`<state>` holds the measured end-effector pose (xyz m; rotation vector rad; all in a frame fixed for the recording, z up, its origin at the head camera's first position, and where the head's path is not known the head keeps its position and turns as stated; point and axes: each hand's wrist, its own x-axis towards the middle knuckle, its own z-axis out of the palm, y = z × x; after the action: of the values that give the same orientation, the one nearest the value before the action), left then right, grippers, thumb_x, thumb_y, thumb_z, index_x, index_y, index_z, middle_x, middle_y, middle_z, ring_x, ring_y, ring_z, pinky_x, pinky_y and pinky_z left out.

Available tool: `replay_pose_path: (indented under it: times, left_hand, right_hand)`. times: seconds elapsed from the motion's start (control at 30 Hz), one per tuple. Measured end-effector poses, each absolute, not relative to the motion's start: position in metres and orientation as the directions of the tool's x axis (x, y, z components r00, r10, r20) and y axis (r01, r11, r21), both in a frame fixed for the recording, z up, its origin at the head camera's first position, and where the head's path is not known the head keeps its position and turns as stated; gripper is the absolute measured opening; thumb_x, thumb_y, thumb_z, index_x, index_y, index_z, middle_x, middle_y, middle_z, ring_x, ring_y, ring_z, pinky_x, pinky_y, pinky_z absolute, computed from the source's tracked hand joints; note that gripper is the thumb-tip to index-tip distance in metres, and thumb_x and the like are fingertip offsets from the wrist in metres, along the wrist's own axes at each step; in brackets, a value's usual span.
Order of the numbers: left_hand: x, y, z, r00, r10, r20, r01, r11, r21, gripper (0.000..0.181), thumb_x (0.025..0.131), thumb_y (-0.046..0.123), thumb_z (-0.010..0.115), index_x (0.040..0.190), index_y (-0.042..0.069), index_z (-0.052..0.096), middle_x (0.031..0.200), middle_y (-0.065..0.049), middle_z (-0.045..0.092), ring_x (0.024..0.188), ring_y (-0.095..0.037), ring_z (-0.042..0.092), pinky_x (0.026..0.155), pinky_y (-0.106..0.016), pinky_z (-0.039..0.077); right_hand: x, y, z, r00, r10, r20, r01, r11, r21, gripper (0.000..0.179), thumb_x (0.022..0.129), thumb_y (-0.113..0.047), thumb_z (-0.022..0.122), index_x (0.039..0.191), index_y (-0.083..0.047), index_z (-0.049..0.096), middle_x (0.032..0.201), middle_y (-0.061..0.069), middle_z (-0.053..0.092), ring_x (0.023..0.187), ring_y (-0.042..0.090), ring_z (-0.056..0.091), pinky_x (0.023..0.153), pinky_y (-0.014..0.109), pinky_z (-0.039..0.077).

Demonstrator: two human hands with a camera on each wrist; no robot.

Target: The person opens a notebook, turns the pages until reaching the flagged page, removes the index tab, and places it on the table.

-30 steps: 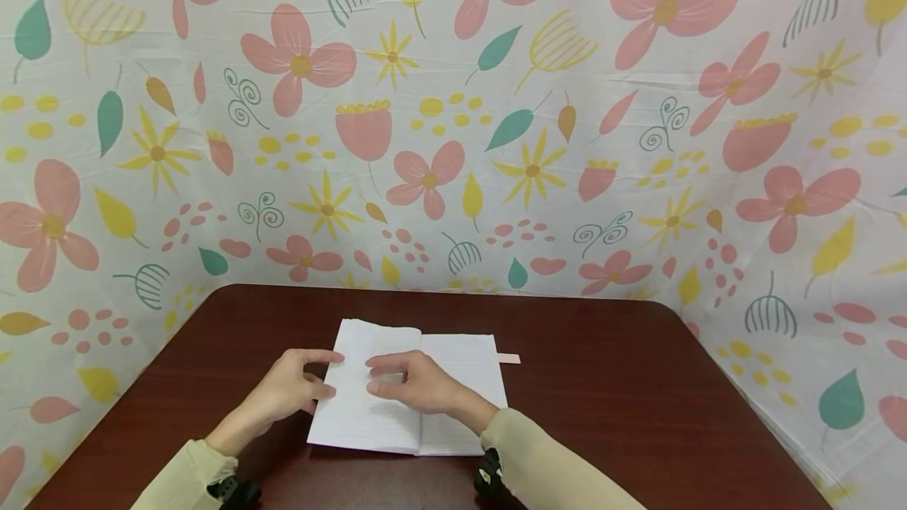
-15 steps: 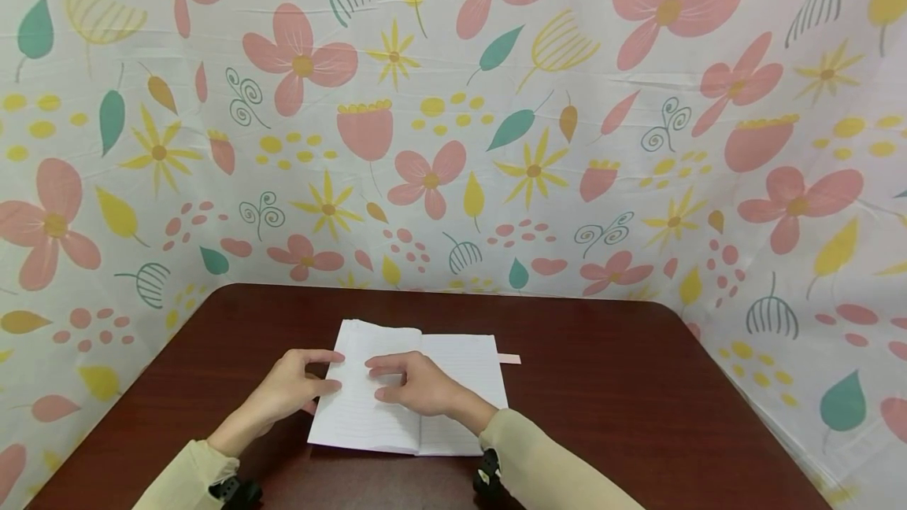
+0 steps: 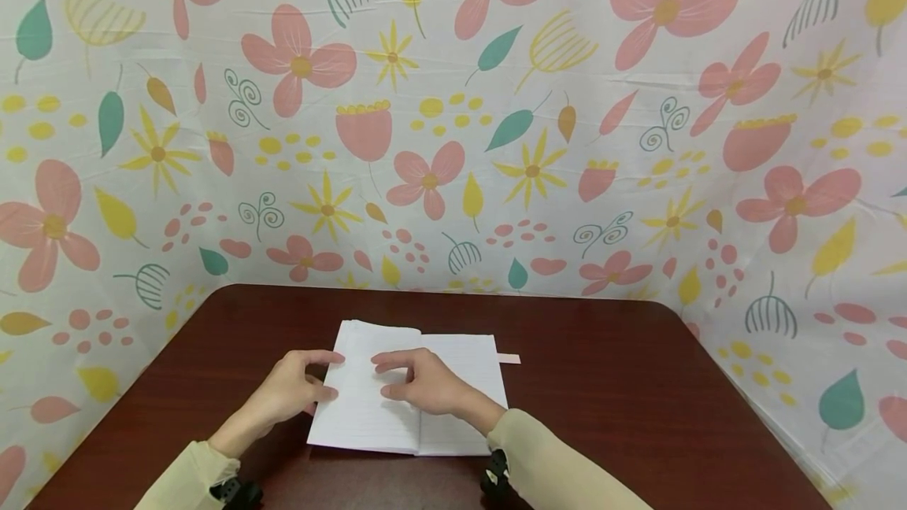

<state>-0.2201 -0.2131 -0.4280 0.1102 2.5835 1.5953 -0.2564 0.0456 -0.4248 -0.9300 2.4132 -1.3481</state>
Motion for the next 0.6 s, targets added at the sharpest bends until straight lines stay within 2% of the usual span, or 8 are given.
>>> replay_pose_path:
  times: [0.43, 0.6]
  left_hand:
    - [-0.22, -0.212, -0.427, -0.992, 0.113, -0.051, 0.008, 0.471, 0.882, 0.051, 0.083, -0.006, 0.084, 0.131, -0.001, 0.069, 0.096, -0.012, 0.074, 0.076, -0.025, 0.074, 0.061, -0.043, 0.062]
    - [-0.221, -0.213, -0.428, -0.992, 0.114, -0.052, 0.008, 0.47, 0.883, 0.051, 0.083, -0.006, 0.084, 0.132, -0.001, 0.069, 0.097, -0.012, 0.074, 0.076, -0.024, 0.074, 0.061, -0.042, 0.061]
  right_hand:
    - [-0.261, 0.104, -0.42, -0.791, -0.596, 0.136, -0.473, 0.455, -0.755, 0.043, 0.096, -0.011, 0.077, 0.139, -0.008, 0.069, 0.11, 0.006, 0.072, 0.056, 0.008, 0.045, 0.054, 0.025, 0.043]
    - [-0.262, 0.128, -0.42, -0.789, -0.596, 0.146, -0.486, 0.461, -0.742, 0.044, 0.096, -0.012, 0.077, 0.139, -0.005, 0.068, 0.109, 0.011, 0.069, 0.054, 0.007, 0.044, 0.053, 0.025, 0.042]
